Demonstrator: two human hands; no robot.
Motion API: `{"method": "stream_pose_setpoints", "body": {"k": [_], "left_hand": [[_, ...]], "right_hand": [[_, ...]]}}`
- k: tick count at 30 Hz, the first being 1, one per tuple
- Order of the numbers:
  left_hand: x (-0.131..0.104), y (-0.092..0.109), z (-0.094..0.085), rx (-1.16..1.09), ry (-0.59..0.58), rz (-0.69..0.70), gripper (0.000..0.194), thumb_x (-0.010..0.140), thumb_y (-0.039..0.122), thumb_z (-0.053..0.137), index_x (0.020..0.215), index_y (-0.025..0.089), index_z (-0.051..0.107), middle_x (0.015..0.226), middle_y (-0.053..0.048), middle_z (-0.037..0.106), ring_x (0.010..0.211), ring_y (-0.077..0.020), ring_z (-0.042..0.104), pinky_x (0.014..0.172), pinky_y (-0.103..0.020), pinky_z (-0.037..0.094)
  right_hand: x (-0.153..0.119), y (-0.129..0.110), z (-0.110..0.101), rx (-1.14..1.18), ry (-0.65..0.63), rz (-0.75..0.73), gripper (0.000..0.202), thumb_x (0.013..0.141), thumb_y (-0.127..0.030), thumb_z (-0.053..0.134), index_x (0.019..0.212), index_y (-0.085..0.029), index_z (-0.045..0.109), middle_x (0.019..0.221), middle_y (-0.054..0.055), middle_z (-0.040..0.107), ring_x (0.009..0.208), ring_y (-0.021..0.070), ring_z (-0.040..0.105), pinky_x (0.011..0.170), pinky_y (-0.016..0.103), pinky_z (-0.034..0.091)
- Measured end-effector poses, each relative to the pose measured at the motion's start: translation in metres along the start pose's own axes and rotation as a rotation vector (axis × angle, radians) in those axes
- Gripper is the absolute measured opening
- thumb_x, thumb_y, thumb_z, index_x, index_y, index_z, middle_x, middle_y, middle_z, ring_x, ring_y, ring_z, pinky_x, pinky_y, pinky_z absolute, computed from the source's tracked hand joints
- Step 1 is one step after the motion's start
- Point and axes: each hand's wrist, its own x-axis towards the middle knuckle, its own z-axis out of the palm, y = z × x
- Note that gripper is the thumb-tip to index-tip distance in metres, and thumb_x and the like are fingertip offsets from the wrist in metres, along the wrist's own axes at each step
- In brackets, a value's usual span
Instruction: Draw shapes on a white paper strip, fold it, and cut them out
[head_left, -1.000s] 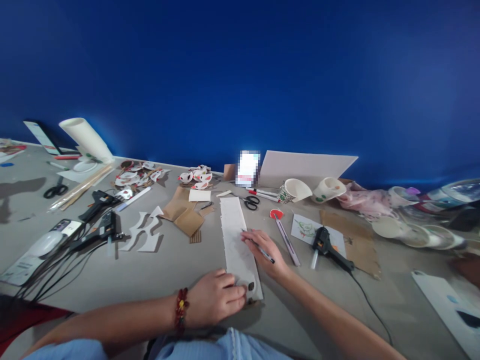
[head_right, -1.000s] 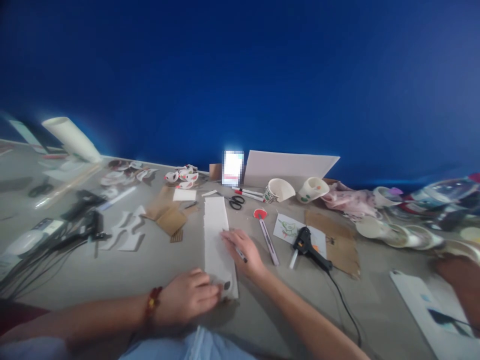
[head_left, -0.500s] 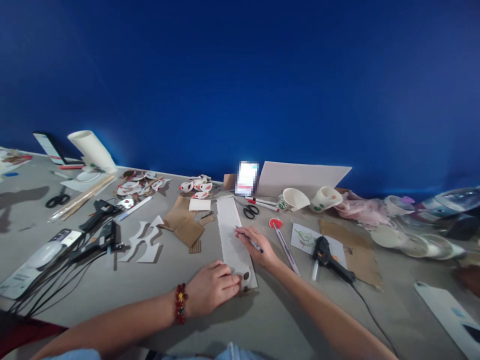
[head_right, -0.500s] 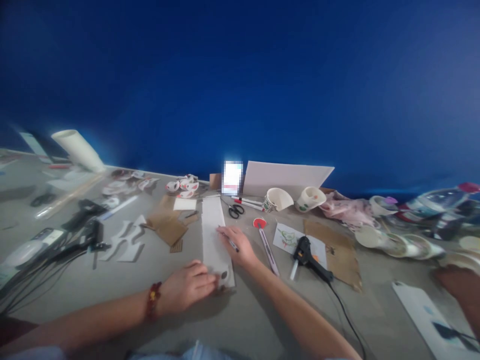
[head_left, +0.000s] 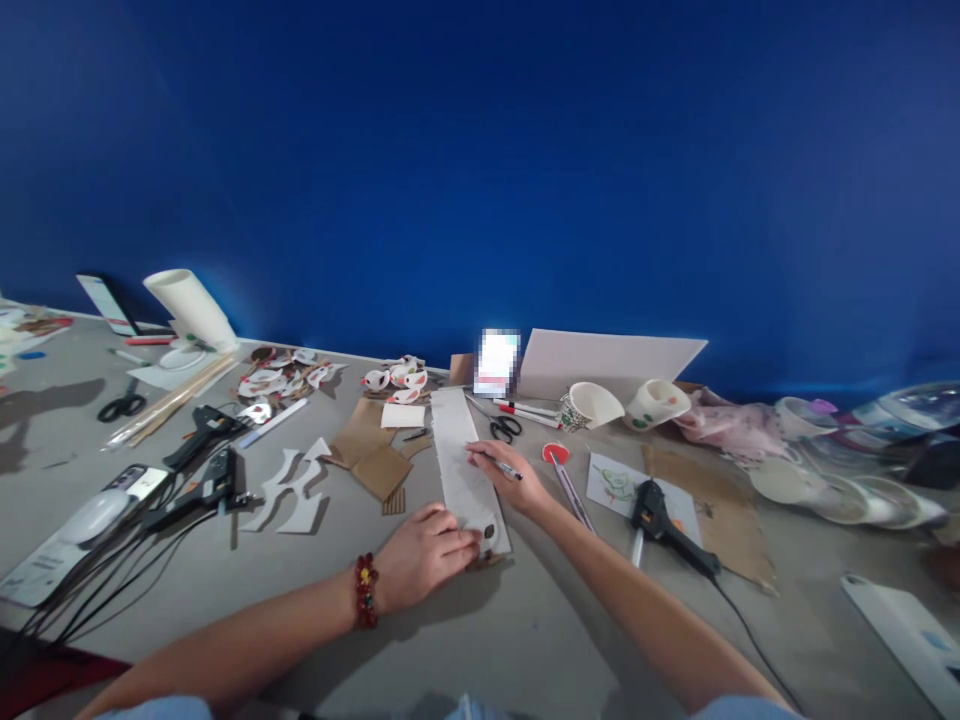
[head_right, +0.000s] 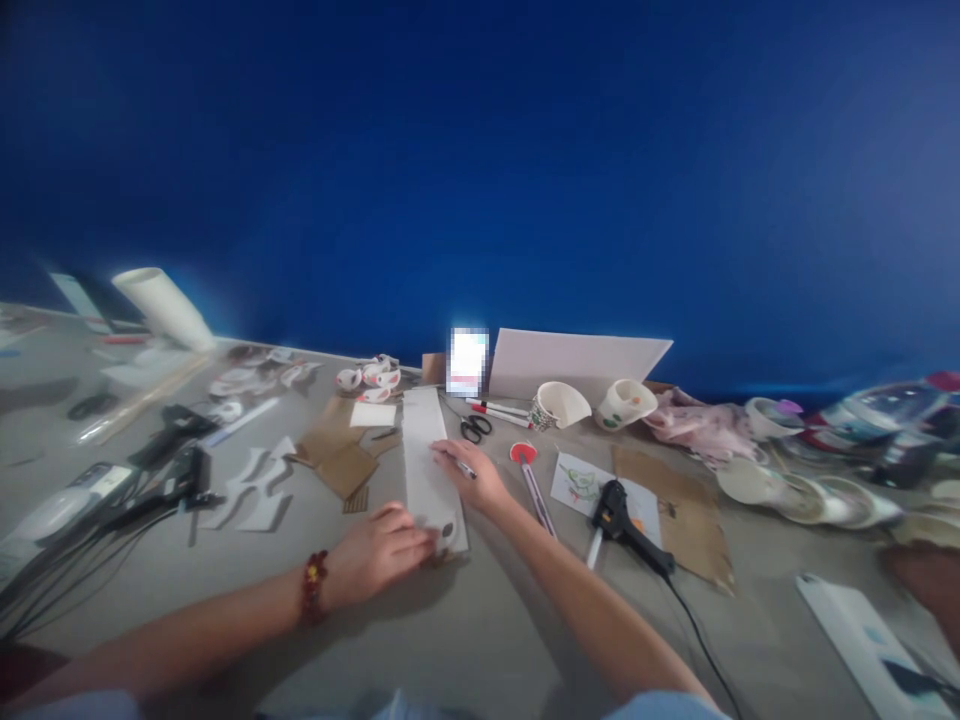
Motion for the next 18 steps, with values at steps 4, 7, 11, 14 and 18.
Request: {"method": "stream_pose_setpoints", "body": {"k": [4, 7, 11, 14, 18], "left_hand": [[0.0, 0.002, -0.002, 0.011, -0.027, -0.01, 0.026, 0.102, 0.022, 0.039, 0.119, 0.019, 0.059, 0.125, -0.005, 0.064, 0.093, -0.0159, 0.055, 0.089, -0.033, 0.036], [0.0, 0.005, -0.001, 0.015, -0.029, -0.016, 0.027, 0.102, 0.021, 0.038, 0.119, 0.018, 0.058, 0.124, -0.007, 0.064, 0.093, -0.0164, 0.058, 0.083, -0.032, 0.038], [-0.003, 0.01, 0.006, 0.034, -0.031, -0.004, 0.029, 0.1, 0.019, 0.039, 0.124, 0.015, 0.055, 0.127, -0.01, 0.062, 0.096, -0.0172, 0.061, 0.08, -0.032, 0.041], [-0.007, 0.012, 0.01, 0.048, -0.058, -0.004, 0.03, 0.099, 0.018, 0.039, 0.126, 0.015, 0.054, 0.132, -0.012, 0.059, 0.094, -0.0175, 0.063, 0.076, -0.031, 0.044], [-0.01, 0.015, 0.013, 0.056, -0.084, -0.025, 0.031, 0.098, 0.018, 0.04, 0.127, 0.015, 0.052, 0.133, -0.013, 0.057, 0.09, -0.0173, 0.064, 0.072, -0.03, 0.045]], "right_hand": [[0.0, -0.008, -0.011, -0.018, -0.051, -0.02, 0.027, 0.097, -0.036, 0.048, 0.113, -0.024, 0.066, 0.106, 0.006, 0.069, 0.098, 0.0206, 0.06, 0.092, 0.035, 0.044], [-0.003, -0.02, -0.016, 0.079, -0.188, 0.036, 0.023, 0.095, -0.032, 0.049, 0.103, -0.021, 0.068, 0.096, 0.005, 0.069, 0.087, 0.0183, 0.06, 0.084, 0.032, 0.045], [-0.006, -0.029, -0.013, 0.243, -0.335, 0.222, 0.014, 0.088, -0.025, 0.052, 0.086, -0.017, 0.063, 0.065, -0.002, 0.058, 0.061, 0.0121, 0.054, 0.062, 0.023, 0.043], [-0.006, -0.033, -0.007, 0.255, -0.374, 0.275, 0.008, 0.085, -0.023, 0.054, 0.081, -0.018, 0.058, 0.059, -0.004, 0.054, 0.056, 0.0108, 0.052, 0.057, 0.021, 0.042], [-0.003, -0.039, 0.0, 0.252, -0.479, 0.337, 0.005, 0.083, -0.023, 0.053, 0.08, -0.02, 0.054, 0.058, -0.005, 0.054, 0.051, 0.0105, 0.053, 0.05, 0.019, 0.042]]}}
